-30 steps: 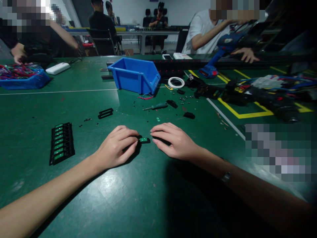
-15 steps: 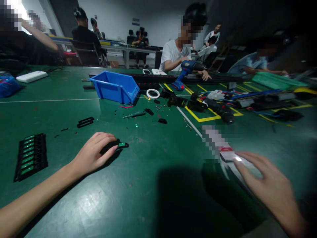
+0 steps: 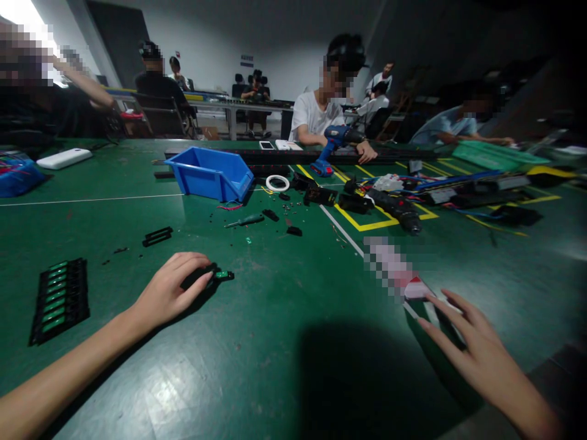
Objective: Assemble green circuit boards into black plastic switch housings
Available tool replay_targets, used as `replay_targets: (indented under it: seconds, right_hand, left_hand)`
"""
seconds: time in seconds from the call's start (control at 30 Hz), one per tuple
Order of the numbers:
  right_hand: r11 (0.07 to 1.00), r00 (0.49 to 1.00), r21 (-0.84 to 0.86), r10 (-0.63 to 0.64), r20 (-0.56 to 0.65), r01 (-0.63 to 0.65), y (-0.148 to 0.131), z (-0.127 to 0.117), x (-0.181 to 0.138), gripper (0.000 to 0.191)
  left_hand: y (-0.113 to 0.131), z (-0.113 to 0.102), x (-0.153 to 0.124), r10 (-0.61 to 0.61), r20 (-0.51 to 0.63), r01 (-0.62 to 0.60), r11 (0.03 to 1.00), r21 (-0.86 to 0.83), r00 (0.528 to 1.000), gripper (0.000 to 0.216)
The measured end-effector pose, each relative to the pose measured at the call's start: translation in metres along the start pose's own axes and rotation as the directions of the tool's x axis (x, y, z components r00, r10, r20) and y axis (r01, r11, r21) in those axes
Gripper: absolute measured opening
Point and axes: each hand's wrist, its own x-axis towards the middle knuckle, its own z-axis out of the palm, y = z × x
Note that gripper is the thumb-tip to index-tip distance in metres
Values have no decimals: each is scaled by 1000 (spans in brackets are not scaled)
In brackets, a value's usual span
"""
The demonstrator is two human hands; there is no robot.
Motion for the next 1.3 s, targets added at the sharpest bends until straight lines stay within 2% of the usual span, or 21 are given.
replay_targets:
  seconds: [0.27, 0.43, 0.83, 1.07, 1.3]
  right_hand:
    - [997, 998, -62, -53, 18, 54, 19, 13, 10, 61]
    - [996, 999, -84, -38, 21, 39, 18, 20, 28, 65]
    - [999, 999, -17, -41, -13, 40, 15, 22, 33, 62]
    - [1000, 997, 30, -6, -72, 9, 13, 23, 37, 74]
    - [996, 995, 88, 18, -103, -9, 16, 21, 46, 64]
  left_hand:
    - [2, 0, 0, -6, -10, 6, 1000, -14, 1000, 23]
    - [2, 0, 0, -9, -4, 9, 1000, -17, 1000, 22]
    - [1, 0, -1, -7, -9, 7, 999, -31, 1000, 22]
    - [3, -1, 1, 8, -18, -9, 1000, -25, 1000, 22]
    - [4, -1, 1, 19, -47, -19, 1000, -19, 999, 23]
